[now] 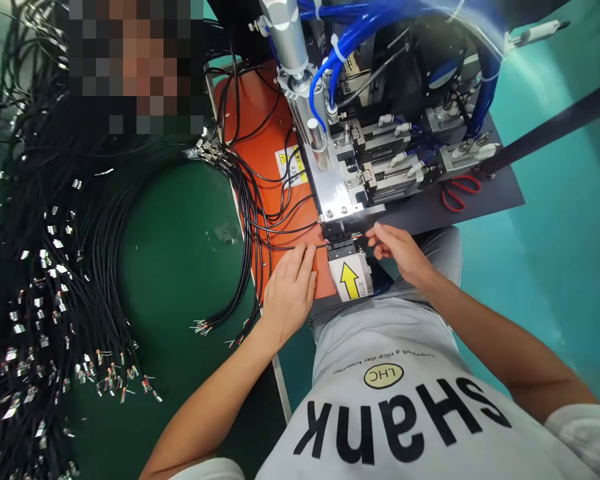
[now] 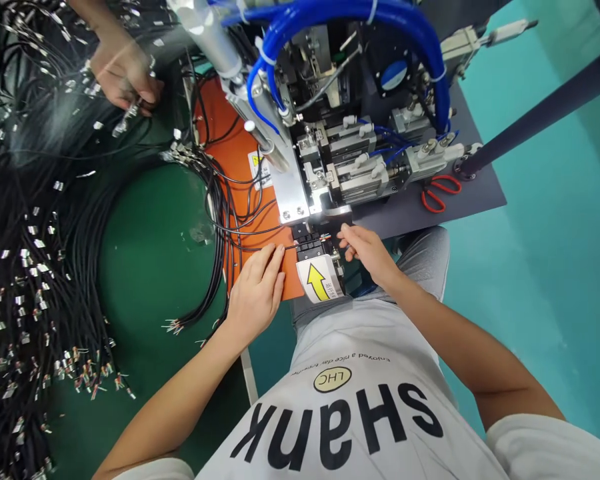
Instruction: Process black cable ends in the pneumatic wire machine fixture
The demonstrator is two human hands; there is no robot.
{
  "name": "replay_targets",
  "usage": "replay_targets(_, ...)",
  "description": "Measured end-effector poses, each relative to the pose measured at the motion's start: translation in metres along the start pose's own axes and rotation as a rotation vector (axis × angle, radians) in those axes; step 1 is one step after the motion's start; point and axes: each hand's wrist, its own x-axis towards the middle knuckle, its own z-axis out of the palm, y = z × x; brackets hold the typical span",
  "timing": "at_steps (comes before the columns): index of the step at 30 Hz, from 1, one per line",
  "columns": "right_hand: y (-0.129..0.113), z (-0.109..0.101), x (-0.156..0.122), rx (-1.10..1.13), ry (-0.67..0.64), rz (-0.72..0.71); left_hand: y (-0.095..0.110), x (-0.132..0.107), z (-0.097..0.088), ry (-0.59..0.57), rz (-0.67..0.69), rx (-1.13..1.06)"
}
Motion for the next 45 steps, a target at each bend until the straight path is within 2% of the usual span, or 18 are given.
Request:
replay_targets(5, 0.008, -0.006, -0.009, 0.043, 0.044, -0.035, 0.002, 0.031, -0.008, -0.013, -0.111, -0.004)
replay_targets(7, 0.008, -0.006, -0.015, 0.045, 0.048, -0.058, -0.001, 0.034, -0.018, -0.002, -0.083, -0.014)
replay_targets(10, 0.006, -0.012, -0.025, 0.03, 0.072, -0.073, -0.016, 0.019, -0.037, 0.045, -0.049, -0.016)
replay_targets(15, 0.002, -0.022, -0.039, 0.025, 0.084, -0.061, -0.051, -0.007, -0.05, 0.117, -0.276, 0.009)
replay_targets(19, -0.009, -0.019, -0.049, -0.006, 0.079, -0.07, -0.057, -0.005, -0.055, 0.077, -0.4, -0.267)
replay_targets(21, -0.016, -0.015, -0.054, -0.04, 0.069, -0.09, -0.052, 0.0, -0.06, 0.031, -0.361, -0.459)
replay_targets(24, -0.022, -0.011, -0.061, -0.092, 0.053, -0.109, -0.038, 0.009, -0.063, -0.046, -0.15, -0.604)
replay_targets(27, -0.025, -0.007, -0.066, -0.127, 0.033, -0.128, -0.026, 0.019, -0.056, -0.058, 0.055, -0.578)
replay_targets(30, -0.027, -0.005, -0.068, -0.174, 0.015, -0.149, -0.017, 0.028, -0.045, 0.025, 0.16, -0.498)
replay_targets(34, -0.025, -0.002, -0.067, -0.232, -0.013, -0.18, -0.007, 0.038, -0.036, 0.123, 0.212, -0.459)
replay_targets(38, -0.021, 0.006, -0.066, -0.282, -0.047, -0.249, 0.005, 0.044, -0.032, 0.166, 0.257, -0.472)
replay_targets(41, -0.019, 0.014, -0.065, -0.442, -0.026, -0.412, 0.016, 0.046, -0.031, 0.184, 0.264, -0.4)
replay_targets(45, -0.014, 0.022, -0.063, -0.619, -0.01, -0.695, 0.02, 0.047, -0.036, 0.239, 0.228, -0.144)
